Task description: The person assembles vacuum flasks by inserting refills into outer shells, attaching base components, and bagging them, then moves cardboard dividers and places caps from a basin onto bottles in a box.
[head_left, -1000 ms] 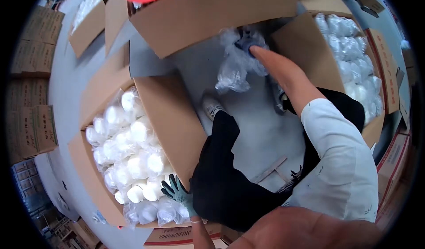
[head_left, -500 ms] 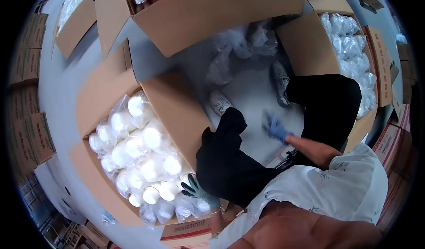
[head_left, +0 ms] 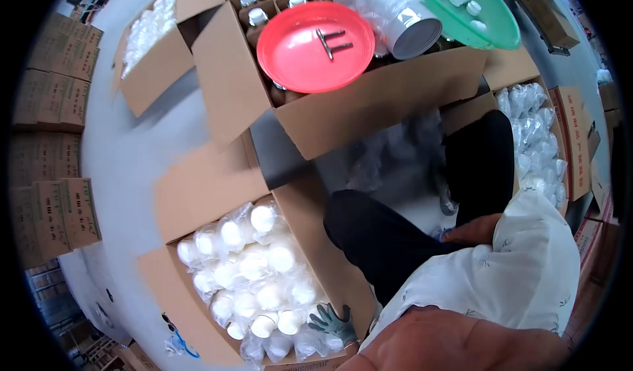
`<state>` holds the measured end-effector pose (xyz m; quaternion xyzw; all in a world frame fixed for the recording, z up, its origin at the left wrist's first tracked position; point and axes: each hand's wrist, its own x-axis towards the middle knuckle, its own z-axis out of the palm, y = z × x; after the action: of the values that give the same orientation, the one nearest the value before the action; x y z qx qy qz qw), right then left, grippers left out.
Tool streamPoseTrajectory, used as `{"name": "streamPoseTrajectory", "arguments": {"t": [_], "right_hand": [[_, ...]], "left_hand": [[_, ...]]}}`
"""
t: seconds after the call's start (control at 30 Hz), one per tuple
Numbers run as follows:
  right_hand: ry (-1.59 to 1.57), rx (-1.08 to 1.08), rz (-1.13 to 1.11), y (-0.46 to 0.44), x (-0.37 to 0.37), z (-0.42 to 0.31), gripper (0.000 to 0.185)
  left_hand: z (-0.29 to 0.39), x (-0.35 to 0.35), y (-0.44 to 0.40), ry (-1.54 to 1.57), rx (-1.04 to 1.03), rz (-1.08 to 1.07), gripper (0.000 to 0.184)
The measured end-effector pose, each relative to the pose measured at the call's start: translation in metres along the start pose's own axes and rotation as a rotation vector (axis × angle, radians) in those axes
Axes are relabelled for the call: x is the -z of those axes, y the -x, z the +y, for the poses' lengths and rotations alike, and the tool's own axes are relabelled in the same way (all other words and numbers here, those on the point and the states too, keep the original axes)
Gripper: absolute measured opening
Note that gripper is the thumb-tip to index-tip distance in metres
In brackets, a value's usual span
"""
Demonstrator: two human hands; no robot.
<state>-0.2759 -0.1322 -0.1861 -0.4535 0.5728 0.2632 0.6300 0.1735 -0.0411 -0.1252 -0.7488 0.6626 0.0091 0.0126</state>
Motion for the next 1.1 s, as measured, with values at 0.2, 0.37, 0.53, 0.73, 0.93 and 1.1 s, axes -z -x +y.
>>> {"name": "streamPoseTrajectory", "arguments": {"t": [0.2,0.37,0.53,0.73,0.93,1.1], "right_hand": [[0.113,0.069,-0.025,-0.02,0.086,-0.008,0.055],[0.163,0.202,-0.019,-0.03,0.124,-0.02,0.053],[0.637,0.796,1.049,0.051,0.21,-0.121,0.069],[0.754,0.514,1.669,0.27,0.366,-0.189,0.092],[0.876,0.353,1.639,0.203,0.506,-0.181,0.049],[0.915,0.753,2.1,0.28,0.522,-0.184,0.019]], "left_hand": [[0.006,0.003,0.001,0.049,0.013,0.118,0.059],[0.022,0.014,0.004,0.057,-0.006,0.131,0.056],[0.027,0.013,0.011,-0.001,0.0,0.18,0.056],[0.04,0.035,0.007,-0.052,0.124,-0.097,0.065],[0.027,0.034,-0.028,-0.032,0.254,-0.482,0.061],[0.003,0.03,-0.1,-0.014,0.24,-0.985,0.059]]}}
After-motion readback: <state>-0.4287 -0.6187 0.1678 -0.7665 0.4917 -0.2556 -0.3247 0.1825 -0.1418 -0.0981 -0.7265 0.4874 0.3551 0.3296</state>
